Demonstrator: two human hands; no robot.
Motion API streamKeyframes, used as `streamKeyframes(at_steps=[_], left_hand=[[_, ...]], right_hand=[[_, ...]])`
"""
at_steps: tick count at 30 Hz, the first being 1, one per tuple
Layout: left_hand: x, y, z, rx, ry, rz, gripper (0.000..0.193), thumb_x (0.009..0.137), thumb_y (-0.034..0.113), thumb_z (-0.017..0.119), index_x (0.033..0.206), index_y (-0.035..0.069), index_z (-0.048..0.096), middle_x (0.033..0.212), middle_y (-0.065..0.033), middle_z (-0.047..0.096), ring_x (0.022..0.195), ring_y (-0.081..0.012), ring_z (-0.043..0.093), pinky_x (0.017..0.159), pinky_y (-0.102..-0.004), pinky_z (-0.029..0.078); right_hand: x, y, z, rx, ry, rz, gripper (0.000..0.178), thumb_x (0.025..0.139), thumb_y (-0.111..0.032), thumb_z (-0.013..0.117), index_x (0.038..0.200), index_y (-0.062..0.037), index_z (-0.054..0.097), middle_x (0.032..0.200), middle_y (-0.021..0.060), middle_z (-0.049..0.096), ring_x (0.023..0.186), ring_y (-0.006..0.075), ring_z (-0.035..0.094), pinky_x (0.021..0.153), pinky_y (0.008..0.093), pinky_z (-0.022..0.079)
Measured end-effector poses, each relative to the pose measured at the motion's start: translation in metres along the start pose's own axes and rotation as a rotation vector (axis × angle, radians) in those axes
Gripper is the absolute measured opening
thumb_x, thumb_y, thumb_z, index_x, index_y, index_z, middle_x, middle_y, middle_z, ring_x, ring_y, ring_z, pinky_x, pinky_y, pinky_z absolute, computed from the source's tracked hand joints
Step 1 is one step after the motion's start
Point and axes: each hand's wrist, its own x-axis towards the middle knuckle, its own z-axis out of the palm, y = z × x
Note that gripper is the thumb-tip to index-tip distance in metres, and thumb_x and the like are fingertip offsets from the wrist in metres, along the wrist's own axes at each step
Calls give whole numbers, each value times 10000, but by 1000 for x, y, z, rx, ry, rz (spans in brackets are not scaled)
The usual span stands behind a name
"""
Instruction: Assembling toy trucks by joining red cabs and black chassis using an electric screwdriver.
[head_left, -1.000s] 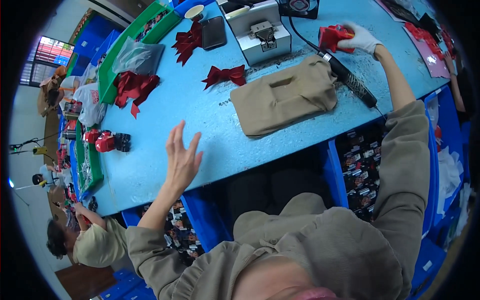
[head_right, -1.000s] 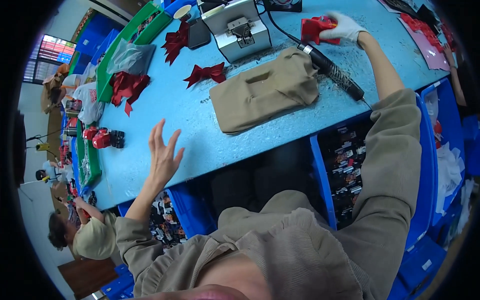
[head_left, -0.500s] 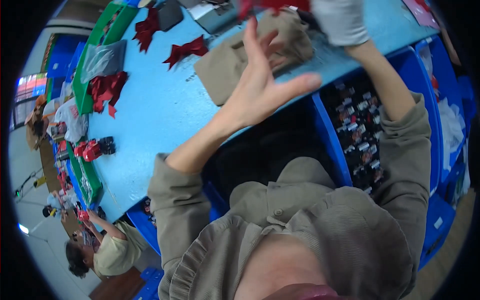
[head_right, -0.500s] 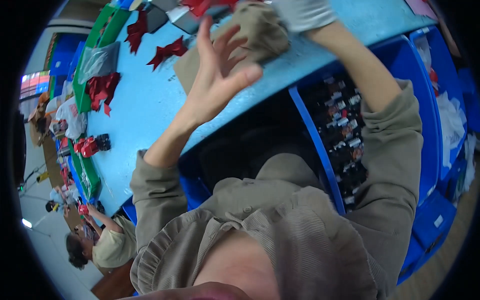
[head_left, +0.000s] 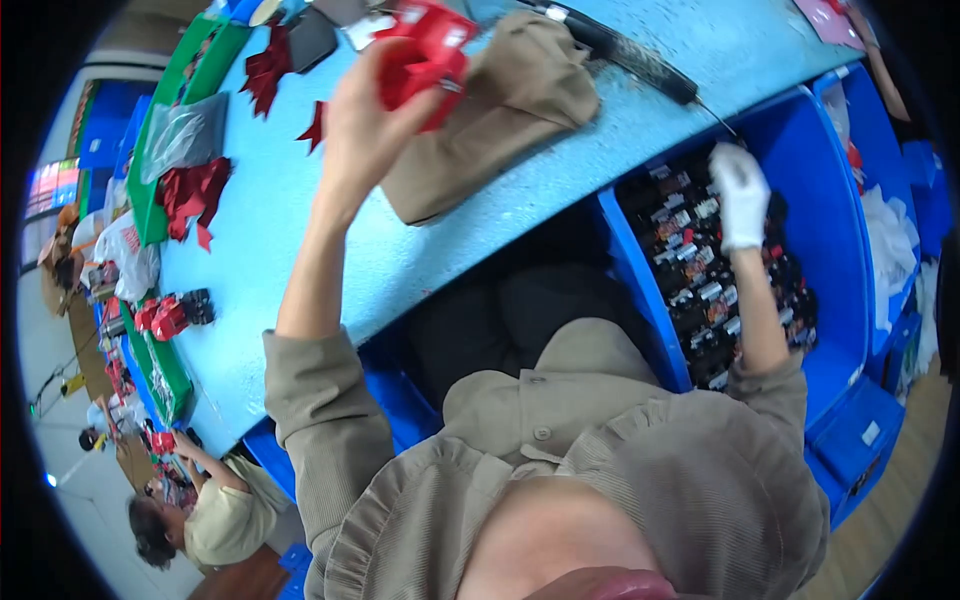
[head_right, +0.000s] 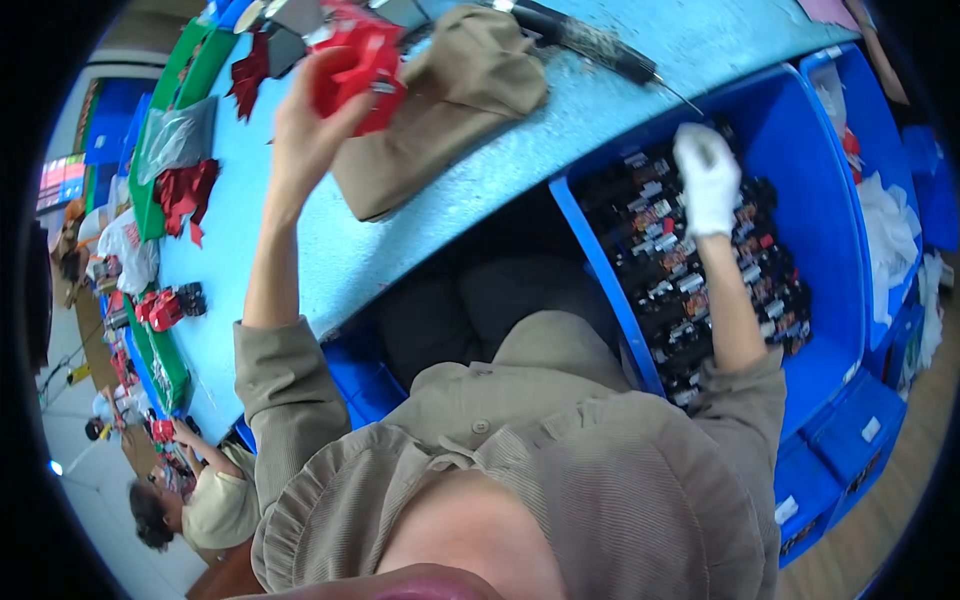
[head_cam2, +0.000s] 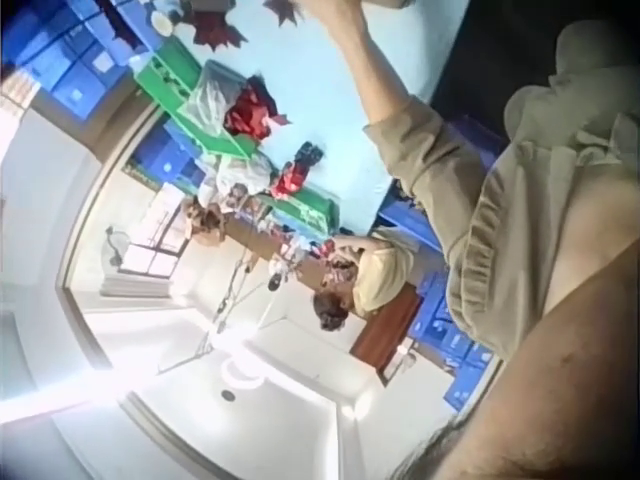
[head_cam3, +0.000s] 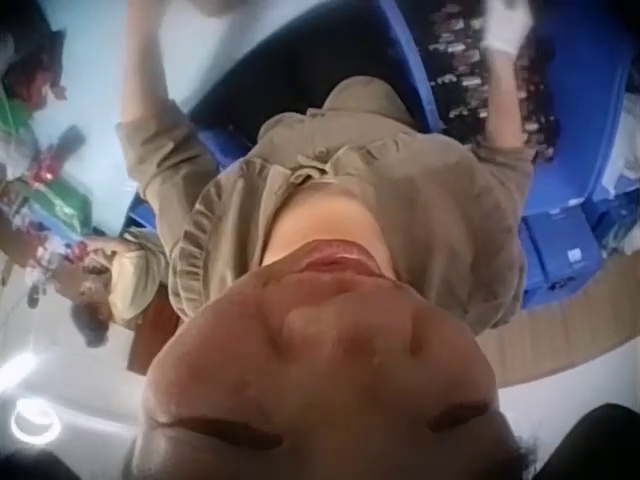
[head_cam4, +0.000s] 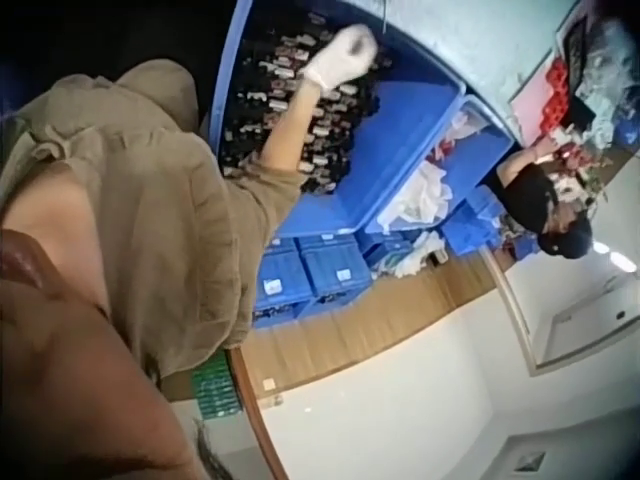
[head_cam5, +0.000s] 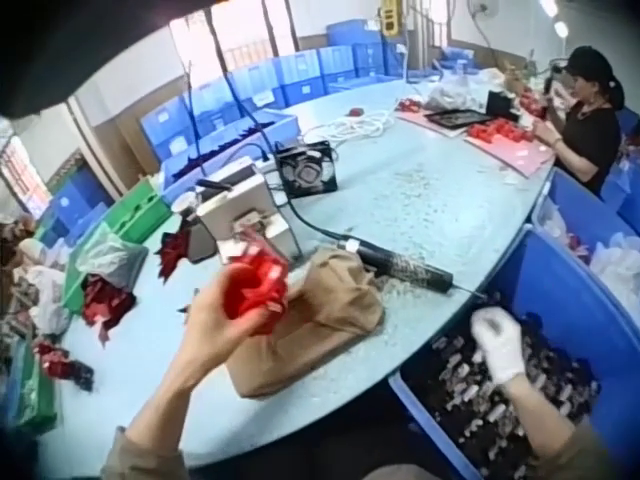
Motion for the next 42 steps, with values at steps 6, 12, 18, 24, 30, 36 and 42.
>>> streamKeyframes(at_steps=[6,12,18,24,30,36,42], left_hand=[[8,-4,-4,394,-91,381,568,686,199,701,1195,64,487,1074,-167,577,991,-320,556,852,-402,452],[-1,7,40,359,-125,246,519,725,290,600,1174,70,461,953,-179,566,880,-348,543,769,-463,413],[-36,14,18,393,80,340,704,711,221,658,1318,86,328,1179,-231,397,1098,-389,399,875,-492,363],[-65,-13,4,145,164,365,732,679,121,705,1300,90,318,1260,-231,314,1185,-396,318,943,-493,335],[-87,-15,-8,174,206,262,580,692,94,690,1189,66,392,1212,-193,359,1156,-378,343,944,-450,359],[-101,-1,-2,64,116,338,554,682,91,689,1157,49,407,1197,-177,373,1158,-358,347,950,-441,355],[-74,53,10,-319,-182,450,633,652,113,707,1209,63,410,1301,-161,338,1191,-354,339,990,-446,324]], right_hand=[[-61,52,93,-728,-605,-190,452,698,-159,659,1120,-33,554,1126,186,564,1046,334,530,880,396,434],[-28,89,210,-364,-658,-428,437,732,-143,599,1143,-15,525,1114,208,562,1031,362,527,873,412,432],[-22,66,192,-572,-524,-340,438,733,-127,589,1150,-11,519,1122,202,563,1027,357,533,874,405,433],[-32,74,68,-911,-195,87,440,734,-111,579,1157,-8,514,1130,197,563,1023,351,540,874,399,434],[32,110,1,-579,10,44,311,643,0,574,953,19,564,786,123,595,716,236,567,668,306,461],[14,-103,-76,-744,-67,56,249,622,-111,663,837,15,663,818,156,663,671,278,608,704,351,497],[50,-142,-130,304,-706,82,261,607,-12,639,833,-37,510,747,63,527,704,183,536,636,290,450]])
